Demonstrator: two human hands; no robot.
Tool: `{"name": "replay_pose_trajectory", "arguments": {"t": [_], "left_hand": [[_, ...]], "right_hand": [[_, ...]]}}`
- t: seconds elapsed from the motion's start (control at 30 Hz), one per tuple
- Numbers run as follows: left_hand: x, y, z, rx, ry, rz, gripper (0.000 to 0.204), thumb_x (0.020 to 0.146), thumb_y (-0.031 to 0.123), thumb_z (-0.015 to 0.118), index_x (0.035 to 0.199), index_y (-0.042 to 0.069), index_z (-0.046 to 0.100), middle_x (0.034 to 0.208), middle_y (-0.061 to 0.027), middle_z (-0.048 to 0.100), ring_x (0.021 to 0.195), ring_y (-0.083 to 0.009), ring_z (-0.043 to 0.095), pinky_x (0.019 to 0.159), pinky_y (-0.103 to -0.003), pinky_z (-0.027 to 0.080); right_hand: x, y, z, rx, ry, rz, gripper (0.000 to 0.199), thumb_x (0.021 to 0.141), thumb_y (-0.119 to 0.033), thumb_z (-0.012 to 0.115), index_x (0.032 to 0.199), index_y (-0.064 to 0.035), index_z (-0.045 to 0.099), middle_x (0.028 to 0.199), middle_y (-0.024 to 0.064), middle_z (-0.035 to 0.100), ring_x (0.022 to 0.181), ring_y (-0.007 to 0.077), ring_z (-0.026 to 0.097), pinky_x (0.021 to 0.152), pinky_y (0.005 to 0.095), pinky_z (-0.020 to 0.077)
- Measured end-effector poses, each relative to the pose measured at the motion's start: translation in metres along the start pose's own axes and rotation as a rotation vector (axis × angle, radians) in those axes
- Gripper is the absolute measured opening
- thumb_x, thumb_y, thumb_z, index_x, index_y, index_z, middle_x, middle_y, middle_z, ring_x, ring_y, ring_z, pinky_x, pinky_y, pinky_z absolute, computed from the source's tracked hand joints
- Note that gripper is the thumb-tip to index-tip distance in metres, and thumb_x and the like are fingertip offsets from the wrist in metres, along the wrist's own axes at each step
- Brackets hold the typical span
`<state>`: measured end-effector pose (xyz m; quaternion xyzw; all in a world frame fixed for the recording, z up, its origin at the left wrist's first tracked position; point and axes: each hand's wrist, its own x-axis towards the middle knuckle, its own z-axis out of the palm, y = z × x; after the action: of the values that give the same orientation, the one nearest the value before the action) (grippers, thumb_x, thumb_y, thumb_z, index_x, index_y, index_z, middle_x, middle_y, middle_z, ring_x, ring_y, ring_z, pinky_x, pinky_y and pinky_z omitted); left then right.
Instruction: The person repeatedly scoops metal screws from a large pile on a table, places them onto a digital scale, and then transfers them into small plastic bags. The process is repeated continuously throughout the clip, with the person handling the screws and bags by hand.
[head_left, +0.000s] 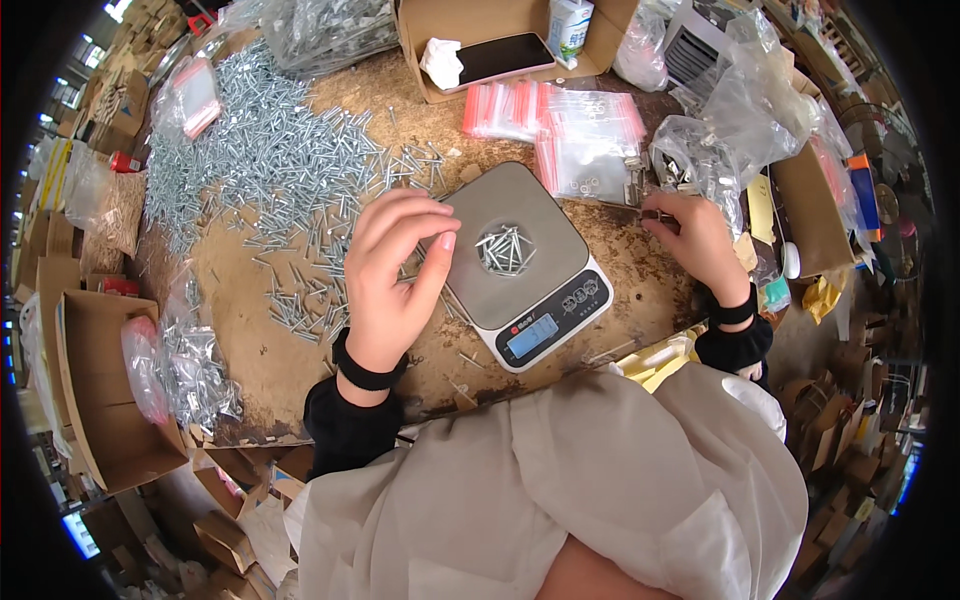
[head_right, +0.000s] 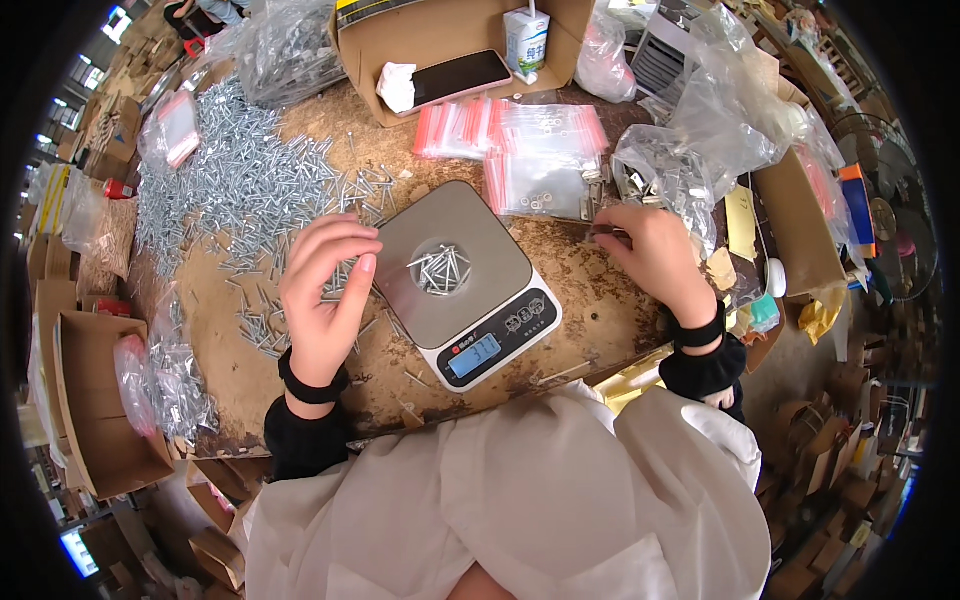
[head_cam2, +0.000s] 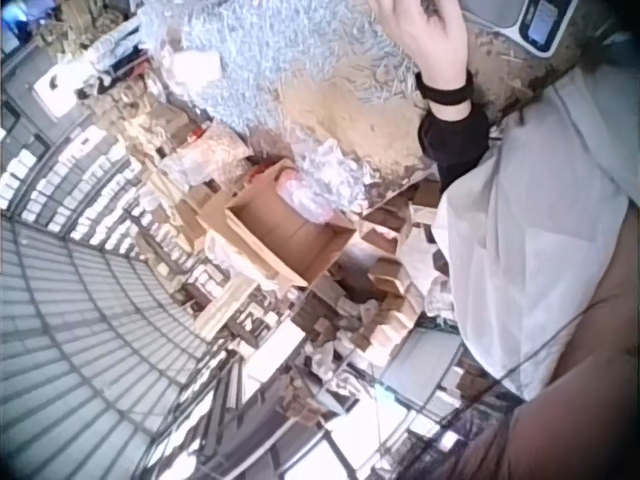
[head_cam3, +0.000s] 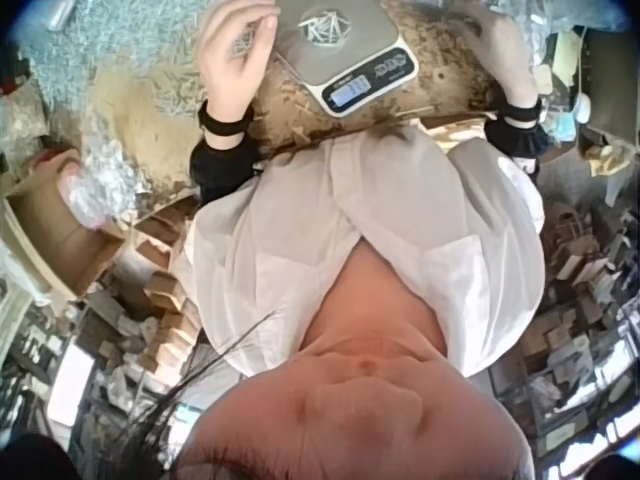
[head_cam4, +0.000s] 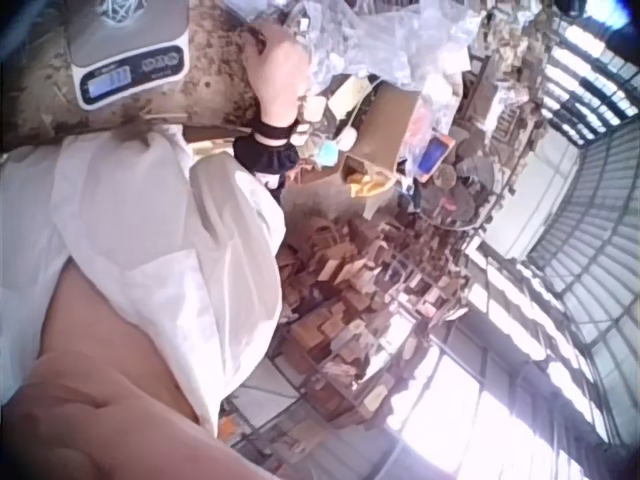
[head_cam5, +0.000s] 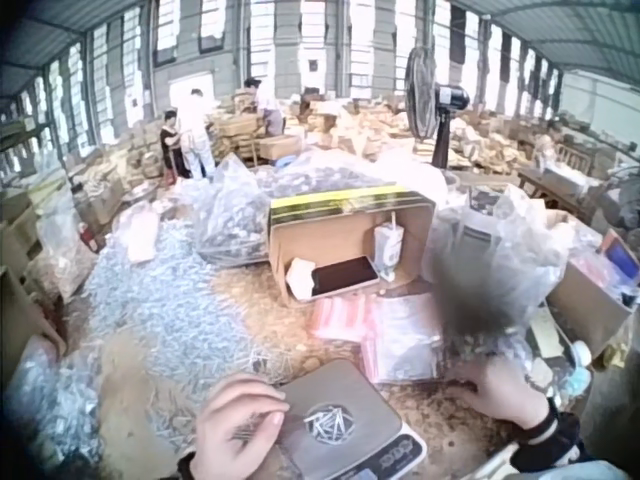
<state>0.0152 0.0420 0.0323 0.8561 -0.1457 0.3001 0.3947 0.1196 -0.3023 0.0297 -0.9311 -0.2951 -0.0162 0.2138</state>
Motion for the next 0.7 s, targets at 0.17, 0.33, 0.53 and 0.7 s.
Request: {"name": "replay_pose_trajectory", "arguments": {"t": [0.17,0.33,0.53,0.7], "left_hand": [[-0.001,0.001,-0.003,0.005,0.065,-0.012,0.007,0.087,0.003,0.07,0.093,0.003,0.07,0.101,-0.0095,0.069,0.103,-0.0302,0.063,0.092,-0.041,0.048],[0.0,-0.001,-0.006,-0.015,0.093,-0.024,0.007,0.087,0.004,0.07,0.094,0.003,0.07,0.102,-0.0096,0.069,0.103,-0.0302,0.062,0.092,-0.041,0.048],[-0.001,0.002,-0.008,-0.096,0.091,-0.177,0.009,0.088,0.003,0.069,0.096,0.002,0.07,0.1,-0.0104,0.069,0.093,-0.0277,0.065,0.083,-0.036,0.051],[-0.004,0.003,-0.01,-0.022,0.051,-0.075,0.009,0.091,0.0,0.066,0.098,-0.001,0.07,0.101,-0.0117,0.069,0.088,-0.0198,0.065,0.077,-0.029,0.051]], "right_hand": [[0.022,-0.075,-0.006,0.319,-0.056,-0.265,0.015,0.079,-0.006,0.075,0.093,-0.0041,0.069,0.084,0.0108,0.07,0.072,0.0307,0.067,0.065,0.0379,0.0533],[0.052,-0.114,0.012,0.205,-0.039,-0.569,0.024,0.076,0.0,0.074,0.099,-0.0048,0.068,0.088,0.0091,0.068,0.075,0.0307,0.066,0.064,0.0389,0.0524],[0.062,-0.109,0.004,0.283,-0.002,-0.609,0.035,0.075,0.003,0.071,0.11,-0.0048,0.07,0.104,0.0109,0.07,0.089,0.0288,0.069,0.073,0.038,0.0554],[0.084,-0.06,-0.006,0.215,0.166,-0.289,0.02,0.083,-0.008,0.071,0.103,-0.006,0.07,0.095,0.0113,0.071,0.078,0.0282,0.068,0.067,0.0379,0.0535]]}}
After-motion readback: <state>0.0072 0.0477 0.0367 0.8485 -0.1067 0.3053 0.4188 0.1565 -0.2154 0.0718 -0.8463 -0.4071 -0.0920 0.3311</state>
